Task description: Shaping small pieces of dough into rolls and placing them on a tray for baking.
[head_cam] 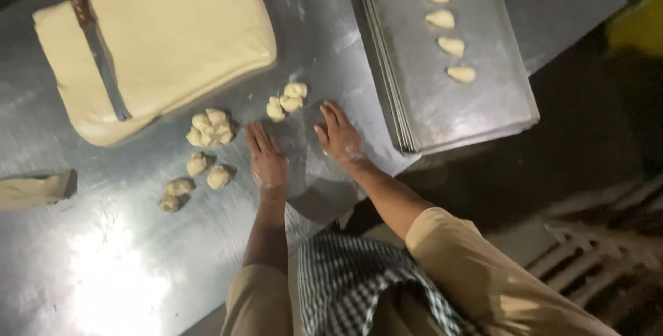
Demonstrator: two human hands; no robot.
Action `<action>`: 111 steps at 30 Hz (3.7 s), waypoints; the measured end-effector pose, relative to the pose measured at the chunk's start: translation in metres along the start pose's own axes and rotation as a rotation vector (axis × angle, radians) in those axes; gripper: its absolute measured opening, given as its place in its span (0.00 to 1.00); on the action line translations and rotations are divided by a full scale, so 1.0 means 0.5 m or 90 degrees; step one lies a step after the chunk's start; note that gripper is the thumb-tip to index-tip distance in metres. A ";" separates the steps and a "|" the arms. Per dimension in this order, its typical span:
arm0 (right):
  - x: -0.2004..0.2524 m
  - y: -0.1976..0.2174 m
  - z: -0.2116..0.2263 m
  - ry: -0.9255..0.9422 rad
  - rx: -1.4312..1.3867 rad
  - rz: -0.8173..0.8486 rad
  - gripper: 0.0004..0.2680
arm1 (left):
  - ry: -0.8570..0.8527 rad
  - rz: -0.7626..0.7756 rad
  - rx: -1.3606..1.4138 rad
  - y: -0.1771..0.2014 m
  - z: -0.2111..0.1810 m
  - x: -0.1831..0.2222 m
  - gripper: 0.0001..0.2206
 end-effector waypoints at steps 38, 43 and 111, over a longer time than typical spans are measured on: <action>0.037 0.396 -0.086 0.172 -0.259 -0.125 0.13 | 0.028 -0.032 0.193 0.068 -0.230 -0.012 0.16; -0.169 0.610 -0.289 0.146 -0.144 -0.297 0.12 | -0.024 0.000 0.338 -0.144 -0.476 -0.181 0.13; -0.210 0.192 -0.064 0.042 -0.279 0.384 0.11 | 0.168 -0.097 0.097 -0.108 0.046 -0.010 0.12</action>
Point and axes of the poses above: each hand's wrist, its own x-axis away from the middle knuckle, its own y-axis out of the back of the hand, z = x × y, the point moved 3 cm from there along -x, towards the middle knuckle, and after that the axes turned 11 degrees about -x, right-handed, at the moved point
